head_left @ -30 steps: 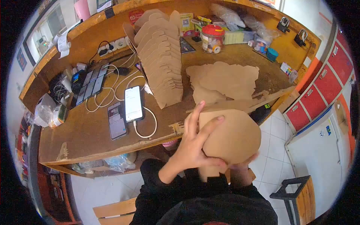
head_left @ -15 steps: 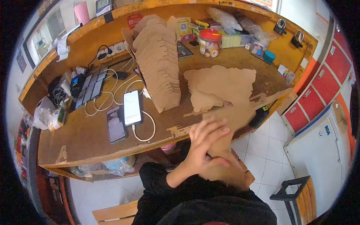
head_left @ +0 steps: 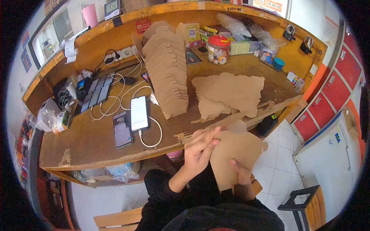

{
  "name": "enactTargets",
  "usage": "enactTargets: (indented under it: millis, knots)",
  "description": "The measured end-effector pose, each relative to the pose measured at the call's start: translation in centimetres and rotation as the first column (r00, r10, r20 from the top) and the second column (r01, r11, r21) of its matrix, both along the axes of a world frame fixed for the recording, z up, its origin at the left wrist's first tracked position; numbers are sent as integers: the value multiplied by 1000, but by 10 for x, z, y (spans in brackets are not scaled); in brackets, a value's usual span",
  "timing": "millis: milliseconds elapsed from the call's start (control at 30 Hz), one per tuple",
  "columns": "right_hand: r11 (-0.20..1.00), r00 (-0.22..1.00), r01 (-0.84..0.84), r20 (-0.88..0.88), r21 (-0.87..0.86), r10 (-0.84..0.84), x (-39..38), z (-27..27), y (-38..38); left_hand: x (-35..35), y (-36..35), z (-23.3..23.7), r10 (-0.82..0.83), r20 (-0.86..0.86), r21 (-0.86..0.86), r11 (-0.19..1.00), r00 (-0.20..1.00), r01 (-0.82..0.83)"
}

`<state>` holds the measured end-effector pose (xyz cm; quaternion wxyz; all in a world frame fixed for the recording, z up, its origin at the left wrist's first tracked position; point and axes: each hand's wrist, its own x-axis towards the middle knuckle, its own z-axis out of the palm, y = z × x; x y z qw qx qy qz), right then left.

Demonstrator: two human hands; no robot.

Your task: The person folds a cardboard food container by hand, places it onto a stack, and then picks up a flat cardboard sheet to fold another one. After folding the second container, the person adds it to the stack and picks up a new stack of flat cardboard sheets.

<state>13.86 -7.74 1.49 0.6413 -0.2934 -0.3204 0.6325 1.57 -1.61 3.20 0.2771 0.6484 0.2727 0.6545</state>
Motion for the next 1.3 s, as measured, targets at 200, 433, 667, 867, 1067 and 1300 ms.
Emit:
enactTargets:
  millis: [200,433,667,867,1067,1300]
  knots:
    - [973,982,149,91,174,-167,-6,-1,2,-11,10,0,-71,-206,278,952,976,128]
    - [894,882,126,364,431,-300,1,-19,9,-10,10,-4,-242,-54,12,970,969,243]
    - [927,891,71,395,369,-225,5,-2,6,-13,3,-3,-323,179,-201,912,929,356]
    - [908,893,163,334,386,-303,10,-29,8,-14,2,-7,-282,4,-6,960,960,282]
    - [957,963,60,235,284,-130,15,-14,2,-23,4,-5,-406,42,-151,901,913,407]
    - [948,854,-32,501,317,-139,18,-26,5,-16,7,-26,-406,203,-163,883,891,440]
